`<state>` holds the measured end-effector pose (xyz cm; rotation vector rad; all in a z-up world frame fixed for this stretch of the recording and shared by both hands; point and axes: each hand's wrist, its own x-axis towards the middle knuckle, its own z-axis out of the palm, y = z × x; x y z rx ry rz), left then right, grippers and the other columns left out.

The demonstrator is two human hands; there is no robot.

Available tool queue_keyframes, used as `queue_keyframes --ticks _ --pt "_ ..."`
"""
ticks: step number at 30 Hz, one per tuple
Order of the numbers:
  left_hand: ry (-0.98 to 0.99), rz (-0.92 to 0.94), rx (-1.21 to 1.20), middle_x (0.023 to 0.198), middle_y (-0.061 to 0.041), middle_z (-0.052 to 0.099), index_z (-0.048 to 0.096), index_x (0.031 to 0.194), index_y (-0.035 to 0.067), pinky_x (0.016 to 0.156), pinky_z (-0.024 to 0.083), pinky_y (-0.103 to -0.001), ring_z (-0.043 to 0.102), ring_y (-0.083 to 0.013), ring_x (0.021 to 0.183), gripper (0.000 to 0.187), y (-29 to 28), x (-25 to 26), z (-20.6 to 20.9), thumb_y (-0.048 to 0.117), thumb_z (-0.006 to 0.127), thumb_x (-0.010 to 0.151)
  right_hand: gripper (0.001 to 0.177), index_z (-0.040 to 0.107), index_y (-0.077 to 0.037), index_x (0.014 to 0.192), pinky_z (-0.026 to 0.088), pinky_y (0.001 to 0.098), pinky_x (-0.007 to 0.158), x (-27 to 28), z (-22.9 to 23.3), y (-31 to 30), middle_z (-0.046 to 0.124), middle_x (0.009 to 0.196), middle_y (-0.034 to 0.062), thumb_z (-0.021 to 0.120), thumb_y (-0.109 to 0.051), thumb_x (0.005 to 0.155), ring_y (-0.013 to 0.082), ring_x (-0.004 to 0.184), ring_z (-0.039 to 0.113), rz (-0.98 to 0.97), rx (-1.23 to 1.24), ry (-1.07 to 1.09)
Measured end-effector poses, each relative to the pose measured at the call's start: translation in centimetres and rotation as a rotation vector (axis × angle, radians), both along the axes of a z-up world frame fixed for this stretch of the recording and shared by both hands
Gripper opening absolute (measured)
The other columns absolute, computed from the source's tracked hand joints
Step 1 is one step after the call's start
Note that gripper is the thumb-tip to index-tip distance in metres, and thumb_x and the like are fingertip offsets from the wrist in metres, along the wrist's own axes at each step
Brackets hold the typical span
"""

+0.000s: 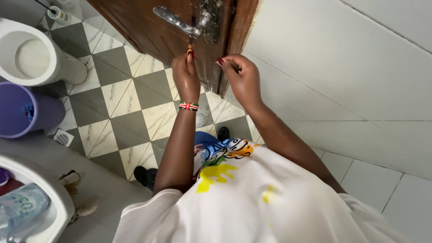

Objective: The person cleans a door handle by wetting brushes in a bucket of soapy water, scrubbing the door handle with a brush, and scrubbing around the handle and lock with a toothbrush.

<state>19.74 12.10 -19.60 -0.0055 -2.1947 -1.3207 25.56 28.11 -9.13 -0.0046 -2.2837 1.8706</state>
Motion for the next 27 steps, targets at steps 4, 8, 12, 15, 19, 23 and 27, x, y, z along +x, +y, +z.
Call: queue_keyframes --ticks 4,8,12,15,19,23,27 --pt "-0.128 -0.268 0.328 0.089 -0.007 0.057 0.060 0.105 0.003 0.074 0.047 -0.034 0.054 -0.0183 0.080 0.026 1.4 -0.8 -0.7 0.025 0.049 0.113 0.015 0.073 0.002 0.106 0.044 0.0223 0.064 -1.1 -0.1 -1.0 0.067 0.082 -0.0011 0.066 -0.011 0.103 0.0028 0.072 0.054 -0.028 -0.010 0.043" --pt "-0.228 -0.385 0.578 0.084 0.000 0.054 0.059 0.108 0.005 0.065 0.043 -0.027 0.048 -0.0085 0.072 0.023 2.6 0.8 -1.5 0.025 0.048 0.112 0.016 0.072 0.002 0.107 0.051 0.0222 0.073 -2.2 -0.5 -1.2 0.074 0.091 0.0009 0.066 -0.012 0.104 0.0041 0.082 0.066 -0.053 0.012 0.133" --pt "-0.440 -0.424 0.811 0.077 0.004 0.053 0.060 0.109 0.008 0.054 0.036 -0.023 0.044 -0.0047 0.064 0.021 2.7 0.2 0.9 0.024 0.046 0.107 0.015 0.073 0.001 0.107 0.050 0.0236 0.070 -3.4 -1.3 -1.4 0.071 0.089 0.0020 0.066 -0.012 0.104 0.0061 0.078 0.062 -0.081 0.003 0.127" --pt "-0.243 -0.519 0.777 0.080 0.003 0.053 0.059 0.108 0.005 0.061 0.042 -0.024 0.047 -0.0057 0.069 0.024 2.9 -1.4 2.4 0.025 0.047 0.113 0.014 0.072 0.001 0.109 0.051 0.0240 0.073 -4.8 -2.3 -1.8 0.072 0.093 0.0016 0.066 -0.011 0.104 0.0066 0.081 0.063 -0.098 -0.037 0.174" --pt "-0.369 -0.506 0.779 0.080 0.004 0.053 0.059 0.110 0.005 0.058 0.040 -0.023 0.046 -0.0046 0.067 0.023 1.5 0.4 2.0 0.025 0.047 0.111 0.016 0.072 0.001 0.113 0.050 0.0248 0.076 -6.0 -3.1 -2.5 0.070 0.095 0.0018 0.066 -0.013 0.107 0.0059 0.084 0.061 -0.112 -0.065 0.267" --pt "-0.503 -0.396 0.738 0.073 0.004 0.053 0.061 0.107 0.006 0.052 0.039 -0.024 0.047 -0.0045 0.060 0.022 0.0 2.5 0.0 0.024 0.049 0.109 0.024 0.075 -0.007 0.113 0.034 0.0281 0.053 -7.8 -3.3 -3.0 0.059 0.073 -0.0010 0.068 -0.026 0.101 0.0057 0.057 0.042 -0.168 -0.130 -0.091" --pt "-0.485 -0.288 0.724 0.069 0.000 0.049 0.061 0.111 0.004 0.051 0.039 -0.027 0.046 -0.0086 0.058 0.017 0.2 3.2 -2.4 0.018 0.051 0.106 0.036 0.061 -0.005 0.104 0.039 0.0305 0.048 -10.0 -2.6 -3.9 0.049 0.066 -0.0033 0.078 -0.034 0.093 0.0081 0.052 0.047 -0.114 -0.590 -0.394"
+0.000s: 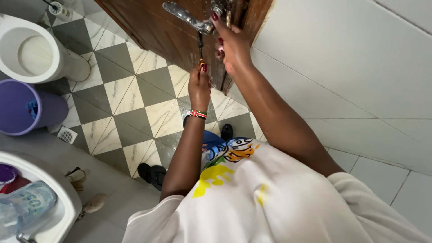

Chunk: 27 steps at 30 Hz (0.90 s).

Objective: The person cleans a door handle by wetting brushes in a bucket of soapy water, scrubbing the door handle with a brush, and scrubbing around the handle and lock with a toothbrush.

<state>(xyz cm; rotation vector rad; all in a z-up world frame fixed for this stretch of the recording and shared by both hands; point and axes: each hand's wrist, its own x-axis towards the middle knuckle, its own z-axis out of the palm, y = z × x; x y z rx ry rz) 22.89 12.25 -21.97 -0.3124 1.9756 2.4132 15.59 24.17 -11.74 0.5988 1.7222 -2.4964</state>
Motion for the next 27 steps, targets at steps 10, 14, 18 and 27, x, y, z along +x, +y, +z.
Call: queue_keyframes --ticks 10,14,18,27 --pt "0.498 0.106 -0.613 0.102 -0.018 0.059 0.057 0.111 0.001 0.084 0.048 -0.043 0.058 -0.0312 0.092 0.022 2.8 0.9 -2.8 0.018 0.044 0.114 0.023 0.077 -0.004 0.109 0.027 0.0257 0.045 4.0 0.5 3.4 0.055 0.062 -0.0034 0.067 -0.022 0.100 0.0040 0.048 0.039 0.060 0.537 0.266" --pt "0.515 0.107 -0.520 0.098 -0.019 0.056 0.054 0.110 0.001 0.081 0.048 -0.045 0.058 -0.0321 0.088 0.029 4.9 0.1 0.4 0.025 0.038 0.115 0.020 0.075 -0.003 0.110 0.034 0.0235 0.047 6.6 2.1 4.9 0.068 0.077 -0.0096 0.065 -0.018 0.103 0.0012 0.055 0.049 -0.036 0.635 0.431" --pt "0.406 0.146 -0.432 0.082 -0.014 0.057 0.054 0.107 0.003 0.063 0.048 -0.042 0.059 -0.0273 0.067 0.033 6.8 -2.6 4.2 0.031 0.039 0.113 0.021 0.078 -0.001 0.103 0.023 0.0244 0.053 8.8 5.0 5.3 0.046 0.065 -0.0083 0.070 -0.021 0.105 0.0021 0.058 0.031 -0.100 0.508 0.477" --pt "0.317 0.219 -0.454 0.082 -0.014 0.071 0.055 0.134 0.006 0.057 0.052 -0.039 0.069 -0.0251 0.064 0.049 9.0 -2.7 5.9 0.043 0.032 0.111 0.022 0.077 -0.002 0.102 0.024 0.0246 0.052 10.6 7.1 5.2 0.044 0.065 -0.0102 0.068 -0.023 0.105 0.0013 0.058 0.032 -0.098 0.505 0.429"
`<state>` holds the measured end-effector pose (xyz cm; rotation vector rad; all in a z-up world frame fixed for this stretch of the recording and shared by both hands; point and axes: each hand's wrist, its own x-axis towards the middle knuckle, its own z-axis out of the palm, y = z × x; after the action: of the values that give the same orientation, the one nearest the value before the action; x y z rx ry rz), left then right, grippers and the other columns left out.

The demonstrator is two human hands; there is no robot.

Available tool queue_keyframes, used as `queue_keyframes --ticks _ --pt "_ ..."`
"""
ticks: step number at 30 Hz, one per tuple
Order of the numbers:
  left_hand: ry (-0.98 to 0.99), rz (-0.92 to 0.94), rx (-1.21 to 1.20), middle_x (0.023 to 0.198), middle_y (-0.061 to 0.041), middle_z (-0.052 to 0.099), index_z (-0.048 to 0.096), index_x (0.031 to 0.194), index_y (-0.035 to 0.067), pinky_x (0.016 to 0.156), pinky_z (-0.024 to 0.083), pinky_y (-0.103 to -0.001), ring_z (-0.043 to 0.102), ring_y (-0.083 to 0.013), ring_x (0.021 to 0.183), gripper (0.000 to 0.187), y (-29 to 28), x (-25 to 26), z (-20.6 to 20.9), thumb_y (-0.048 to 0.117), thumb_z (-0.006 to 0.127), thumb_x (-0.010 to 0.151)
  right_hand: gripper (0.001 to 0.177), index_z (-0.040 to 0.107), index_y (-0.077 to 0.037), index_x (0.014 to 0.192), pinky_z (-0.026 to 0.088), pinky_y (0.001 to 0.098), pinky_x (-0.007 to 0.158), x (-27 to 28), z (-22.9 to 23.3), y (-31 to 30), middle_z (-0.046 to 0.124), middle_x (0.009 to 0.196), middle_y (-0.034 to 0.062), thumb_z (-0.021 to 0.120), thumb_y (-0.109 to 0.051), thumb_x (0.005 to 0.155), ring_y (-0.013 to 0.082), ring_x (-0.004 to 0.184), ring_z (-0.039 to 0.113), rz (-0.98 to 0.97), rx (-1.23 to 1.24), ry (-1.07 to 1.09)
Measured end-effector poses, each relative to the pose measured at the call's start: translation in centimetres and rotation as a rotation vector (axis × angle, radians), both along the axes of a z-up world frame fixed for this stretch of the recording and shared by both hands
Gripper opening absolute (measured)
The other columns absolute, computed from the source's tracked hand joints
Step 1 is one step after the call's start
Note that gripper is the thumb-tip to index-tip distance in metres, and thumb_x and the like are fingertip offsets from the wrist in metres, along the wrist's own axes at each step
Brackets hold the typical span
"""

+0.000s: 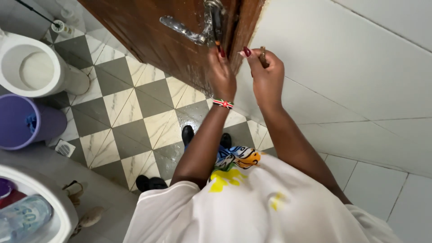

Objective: The person cleans a door handle by wetting brushes in a bucket of soapy water, scrubbing the door handle with a brush, and scrubbing around the handle and lock with a toothbrush.

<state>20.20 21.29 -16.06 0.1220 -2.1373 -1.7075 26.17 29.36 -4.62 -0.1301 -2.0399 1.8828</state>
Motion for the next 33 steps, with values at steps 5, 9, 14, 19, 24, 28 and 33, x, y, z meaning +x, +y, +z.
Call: queue_keyframes --ticks 5,9,14,19,24,28,33 --pt "0.304 0.103 -0.295 0.140 -0.015 0.068 0.043 0.155 0.017 0.085 0.060 -0.034 0.073 -0.0273 0.103 0.042 -5.8 0.5 5.6 0.015 0.043 0.113 0.022 0.077 -0.004 0.102 0.020 0.0250 0.051 0.6 0.9 0.7 0.040 0.063 -0.0100 0.067 -0.023 0.105 0.0017 0.056 0.027 0.020 0.046 -0.038" --pt "0.132 -0.057 -0.268 0.137 -0.013 0.071 0.043 0.154 0.015 0.067 0.059 -0.035 0.070 -0.0260 0.076 0.057 -8.1 2.7 7.3 -0.005 0.042 0.101 0.021 0.078 -0.004 0.101 0.021 0.0250 0.051 0.0 1.1 0.6 0.039 0.064 -0.0098 0.066 -0.022 0.105 0.0015 0.057 0.028 0.038 0.028 -0.054" --pt "0.256 -0.056 -0.183 0.116 -0.017 0.068 0.050 0.133 0.003 0.079 0.056 -0.039 0.069 -0.0279 0.094 0.022 -4.1 2.9 4.6 0.006 0.049 0.111 0.021 0.078 -0.003 0.104 0.023 0.0246 0.054 -0.4 1.3 0.1 0.043 0.067 -0.0096 0.066 -0.020 0.107 0.0011 0.060 0.031 0.052 0.019 0.014" --pt "0.191 -0.023 -0.034 0.084 -0.013 0.056 0.053 0.113 0.002 0.065 0.046 -0.039 0.055 -0.0254 0.069 0.017 -2.1 -0.7 2.1 0.015 0.043 0.112 0.022 0.077 -0.004 0.102 0.023 0.0239 0.052 0.0 2.0 0.5 0.042 0.064 -0.0100 0.066 -0.022 0.105 0.0011 0.057 0.031 0.010 0.020 -0.013" --pt "0.045 -0.086 0.192 0.075 -0.008 0.054 0.053 0.101 0.004 0.058 0.044 -0.036 0.053 -0.0192 0.063 0.032 -0.1 -1.3 1.1 0.032 0.042 0.112 0.022 0.076 -0.004 0.101 0.023 0.0238 0.052 0.3 2.0 1.4 0.040 0.064 -0.0101 0.067 -0.023 0.106 0.0013 0.058 0.029 0.006 0.018 -0.022" --pt "0.034 -0.150 0.302 0.067 -0.006 0.051 0.051 0.100 0.004 0.052 0.041 -0.033 0.050 -0.0157 0.055 0.036 0.5 -1.7 1.7 0.037 0.041 0.111 0.021 0.076 -0.003 0.101 0.024 0.0237 0.054 0.4 1.3 1.2 0.043 0.066 -0.0098 0.067 -0.021 0.106 0.0013 0.060 0.030 0.014 0.030 -0.014" --pt "0.175 -0.081 0.173 0.079 -0.006 0.057 0.054 0.105 0.004 0.061 0.046 -0.030 0.056 -0.0141 0.068 0.041 1.3 -1.3 1.3 0.042 0.040 0.113 0.020 0.077 -0.003 0.101 0.026 0.0232 0.052 -0.1 1.0 0.9 0.048 0.065 -0.0092 0.065 -0.020 0.104 0.0007 0.058 0.035 0.033 0.044 -0.027"
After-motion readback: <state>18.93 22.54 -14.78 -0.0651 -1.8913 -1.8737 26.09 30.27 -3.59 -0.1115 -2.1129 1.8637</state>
